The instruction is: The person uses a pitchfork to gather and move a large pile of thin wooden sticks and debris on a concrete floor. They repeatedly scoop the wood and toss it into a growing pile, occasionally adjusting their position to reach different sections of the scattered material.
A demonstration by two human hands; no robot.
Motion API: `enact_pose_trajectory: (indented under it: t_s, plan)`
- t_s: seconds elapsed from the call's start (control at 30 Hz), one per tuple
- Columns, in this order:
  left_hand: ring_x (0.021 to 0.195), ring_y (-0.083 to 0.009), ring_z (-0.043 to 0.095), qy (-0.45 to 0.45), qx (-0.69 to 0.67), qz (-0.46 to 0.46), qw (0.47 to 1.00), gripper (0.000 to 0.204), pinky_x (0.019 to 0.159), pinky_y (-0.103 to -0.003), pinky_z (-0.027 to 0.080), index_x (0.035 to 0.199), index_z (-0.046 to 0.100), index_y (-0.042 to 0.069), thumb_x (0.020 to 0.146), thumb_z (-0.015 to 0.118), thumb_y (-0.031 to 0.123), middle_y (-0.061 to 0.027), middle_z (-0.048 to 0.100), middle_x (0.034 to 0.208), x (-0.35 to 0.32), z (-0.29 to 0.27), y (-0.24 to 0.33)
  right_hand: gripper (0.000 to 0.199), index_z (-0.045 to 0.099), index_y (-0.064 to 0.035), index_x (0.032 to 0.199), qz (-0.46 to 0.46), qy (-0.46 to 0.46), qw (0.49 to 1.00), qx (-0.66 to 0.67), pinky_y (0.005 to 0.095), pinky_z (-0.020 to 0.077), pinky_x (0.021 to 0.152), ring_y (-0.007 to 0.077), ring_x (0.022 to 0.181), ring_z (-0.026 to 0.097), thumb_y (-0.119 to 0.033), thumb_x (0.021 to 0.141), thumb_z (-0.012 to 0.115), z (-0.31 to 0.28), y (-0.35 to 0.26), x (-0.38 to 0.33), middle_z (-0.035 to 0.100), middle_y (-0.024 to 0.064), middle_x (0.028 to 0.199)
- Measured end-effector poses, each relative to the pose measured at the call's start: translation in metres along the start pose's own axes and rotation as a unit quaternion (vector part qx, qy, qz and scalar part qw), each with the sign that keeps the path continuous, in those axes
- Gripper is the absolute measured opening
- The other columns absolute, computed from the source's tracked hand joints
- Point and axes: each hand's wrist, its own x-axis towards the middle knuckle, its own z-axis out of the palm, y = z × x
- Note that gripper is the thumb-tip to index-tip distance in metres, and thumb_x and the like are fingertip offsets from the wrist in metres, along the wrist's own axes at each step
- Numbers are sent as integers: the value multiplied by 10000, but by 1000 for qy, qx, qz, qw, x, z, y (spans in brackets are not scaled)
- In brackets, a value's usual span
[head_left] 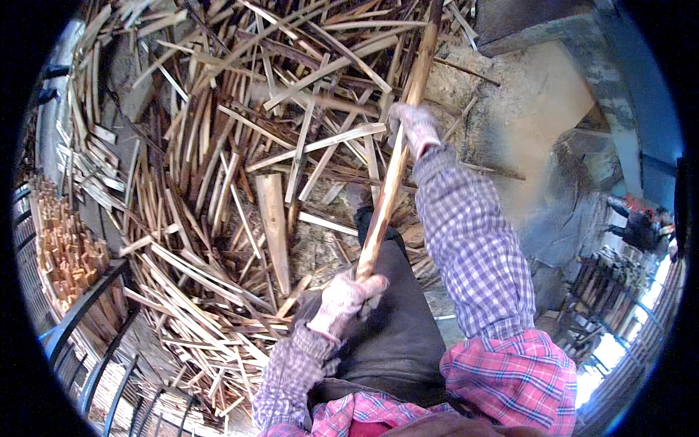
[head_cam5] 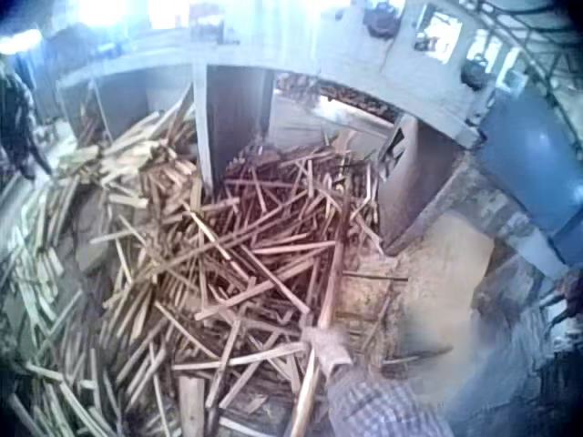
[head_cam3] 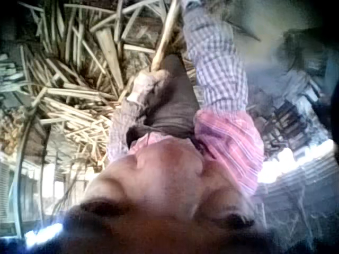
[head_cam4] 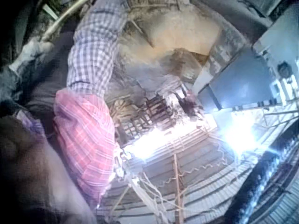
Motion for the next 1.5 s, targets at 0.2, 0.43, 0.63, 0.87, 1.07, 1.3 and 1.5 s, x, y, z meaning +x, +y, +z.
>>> enact_pose_trajectory:
  t_s: [0.2,0.43,0.63,0.87,1.07,1.3,1.5]
  plan:
    - [476,-77,487,41,70,-45,996,232,443,-227,377,814,603,57,770,685,270,-11,558,598,-97,-28,-56,138,502,-16,777,26,-77,994,77,289,410,328,171,381,500,-81,698,595,5,-23,-160,490,53,497]
    - [449,-92,475,111,142,-181,967,248,437,-239,384,852,623,47,778,694,273,-8,543,569,-96,2,-26,257,506,-4,925,65,-114,969,207,271,403,320,139,398,485,-57,718,649,7,1,-154,526,35,623]
    - [389,-86,431,-33,41,-94,994,248,378,-228,333,844,574,19,831,606,264,-7,506,531,-3,46,43,177,540,-5,781,33,-46,995,78,294,413,329,162,397,492,-128,718,650,-20,-62,-22,530,53,579]
    - [382,-76,411,-195,-238,-32,951,243,351,-217,340,913,571,7,836,610,234,23,484,548,11,23,24,208,563,-28,684,-44,-151,987,-19,319,452,374,181,419,514,-206,763,636,-18,-84,-10,538,72,557]
    - [394,-65,390,-175,-190,-44,965,244,350,-216,322,923,557,15,820,629,225,22,464,571,-70,-34,-88,223,609,5,842,-100,-49,994,-17,297,466,378,187,436,534,-167,718,676,10,34,-110,561,77,614]
    - [438,-61,395,-109,-114,-79,984,217,399,-208,300,845,587,29,801,639,235,11,483,585,-238,-114,-205,174,521,-42,774,24,-102,990,91,297,455,372,160,413,495,-153,749,653,40,68,-376,513,45,560]
    - [797,-108,604,32,-97,-155,983,242,783,-240,461,938,646,18,769,682,188,-65,659,864,-283,-115,-253,218,524,-52,896,12,-112,989,101,269,460,348,134,454,517,-149,766,670,41,94,-425,532,27,621]
